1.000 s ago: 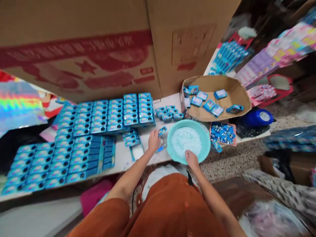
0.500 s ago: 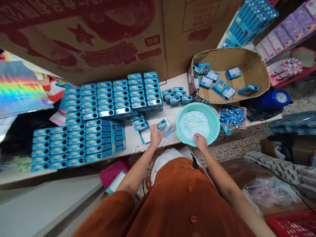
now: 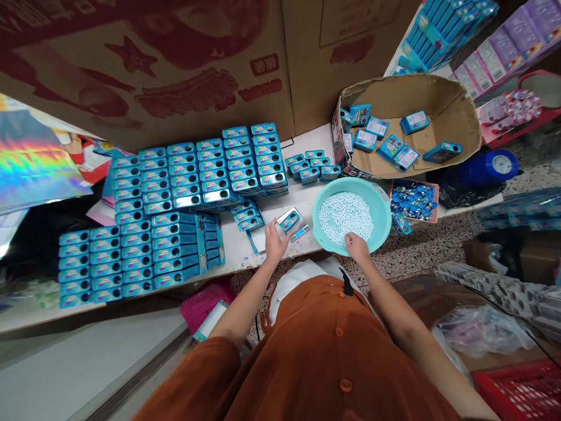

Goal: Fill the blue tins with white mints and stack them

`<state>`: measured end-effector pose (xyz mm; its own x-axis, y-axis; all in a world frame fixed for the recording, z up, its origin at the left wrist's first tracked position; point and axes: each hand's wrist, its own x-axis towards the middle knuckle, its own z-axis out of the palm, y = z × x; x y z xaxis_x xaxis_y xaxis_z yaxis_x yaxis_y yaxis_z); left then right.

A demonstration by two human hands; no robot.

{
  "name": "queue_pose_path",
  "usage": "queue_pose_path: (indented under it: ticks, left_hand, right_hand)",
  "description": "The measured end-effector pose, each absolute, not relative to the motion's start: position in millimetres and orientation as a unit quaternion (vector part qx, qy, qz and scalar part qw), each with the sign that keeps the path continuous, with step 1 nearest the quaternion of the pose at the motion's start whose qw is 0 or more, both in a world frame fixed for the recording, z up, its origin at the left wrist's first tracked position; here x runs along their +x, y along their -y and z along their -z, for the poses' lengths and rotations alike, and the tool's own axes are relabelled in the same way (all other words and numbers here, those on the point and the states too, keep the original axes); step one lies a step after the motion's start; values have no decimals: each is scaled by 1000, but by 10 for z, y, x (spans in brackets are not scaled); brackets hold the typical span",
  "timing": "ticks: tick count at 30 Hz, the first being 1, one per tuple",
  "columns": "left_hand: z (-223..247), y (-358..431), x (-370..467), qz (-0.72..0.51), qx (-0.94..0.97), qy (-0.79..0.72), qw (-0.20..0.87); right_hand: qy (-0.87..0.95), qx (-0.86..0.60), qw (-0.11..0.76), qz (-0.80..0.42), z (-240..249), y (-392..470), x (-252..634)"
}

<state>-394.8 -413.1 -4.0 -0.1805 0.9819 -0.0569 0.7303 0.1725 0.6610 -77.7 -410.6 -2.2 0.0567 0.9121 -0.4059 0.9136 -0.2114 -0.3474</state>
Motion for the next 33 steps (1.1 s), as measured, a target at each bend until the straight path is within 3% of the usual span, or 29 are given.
queue_pose_path:
  ticks: [12, 26, 30, 33]
  left_hand:
    - [21, 4717, -4002, -227, 573, -745, 256]
    - [40, 4696, -3983, -240, 563, -748, 257]
    - [-19, 4794, -3999, -241, 551, -753, 266]
    - [-111, 4847, -4069, -236, 532, -764, 277]
  right_hand:
    - [-616, 723, 47, 308, -62, 4068, -800]
    - [-603, 726, 62, 324, -103, 4022, -834]
    - [-525, 750, 62, 397, -378, 4100, -909]
    - [-456, 767, -27, 451, -804, 4112, -991]
